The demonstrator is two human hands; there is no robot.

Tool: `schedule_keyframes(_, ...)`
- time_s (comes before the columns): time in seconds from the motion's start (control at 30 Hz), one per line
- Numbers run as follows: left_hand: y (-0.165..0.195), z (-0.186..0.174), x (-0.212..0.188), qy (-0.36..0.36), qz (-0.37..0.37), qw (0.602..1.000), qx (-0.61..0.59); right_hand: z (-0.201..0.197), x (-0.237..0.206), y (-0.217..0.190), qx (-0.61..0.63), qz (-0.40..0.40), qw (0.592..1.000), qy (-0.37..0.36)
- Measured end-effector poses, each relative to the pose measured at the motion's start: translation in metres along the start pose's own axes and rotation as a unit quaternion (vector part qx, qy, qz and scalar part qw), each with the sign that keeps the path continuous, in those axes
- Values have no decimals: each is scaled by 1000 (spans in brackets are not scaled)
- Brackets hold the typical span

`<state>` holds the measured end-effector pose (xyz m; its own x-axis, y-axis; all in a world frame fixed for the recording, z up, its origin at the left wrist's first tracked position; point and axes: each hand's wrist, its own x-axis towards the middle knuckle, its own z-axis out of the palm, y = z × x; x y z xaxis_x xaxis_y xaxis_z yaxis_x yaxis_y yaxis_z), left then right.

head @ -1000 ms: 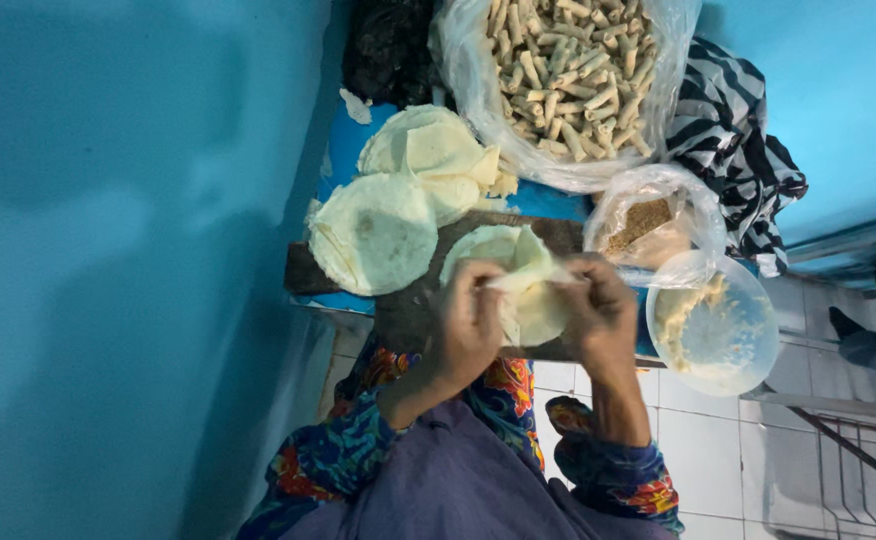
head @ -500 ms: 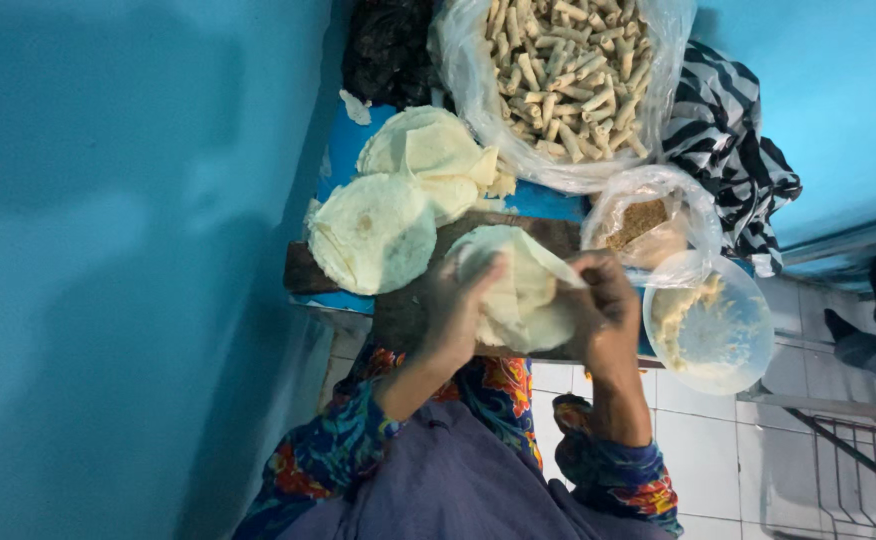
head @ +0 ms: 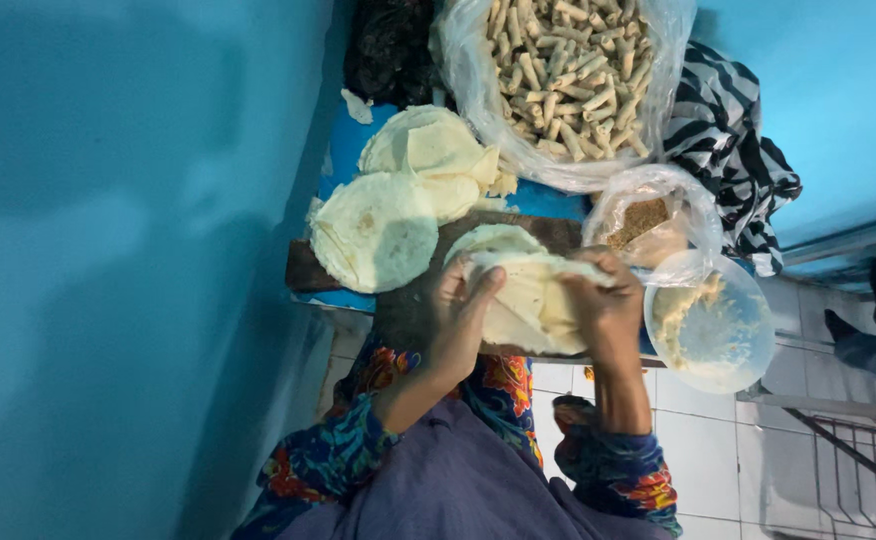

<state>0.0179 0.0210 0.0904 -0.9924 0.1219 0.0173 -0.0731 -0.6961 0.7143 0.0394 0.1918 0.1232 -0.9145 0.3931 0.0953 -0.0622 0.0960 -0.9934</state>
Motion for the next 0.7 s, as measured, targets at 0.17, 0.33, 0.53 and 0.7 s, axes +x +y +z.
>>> schedule_keyframes(0.17, -11, -6, 2, 11, 38, 980, -196, -29, 13, 8, 109, 11, 992, 59)
schedule_keyframes(0.33, 0, -30, 10, 22, 114, 952, -284, -48, 22, -8, 161, 13, 981, 109)
schedule_keyframes(0.53, 68, -68, 17, 47, 68, 997, 3, -57, 22, -28, 109, 30, 991, 67)
schedule_keyframes(0.7, 69, -69, 35, -154, -28, 967, 202, -29, 16, -33, 180, 62, 980, -53)
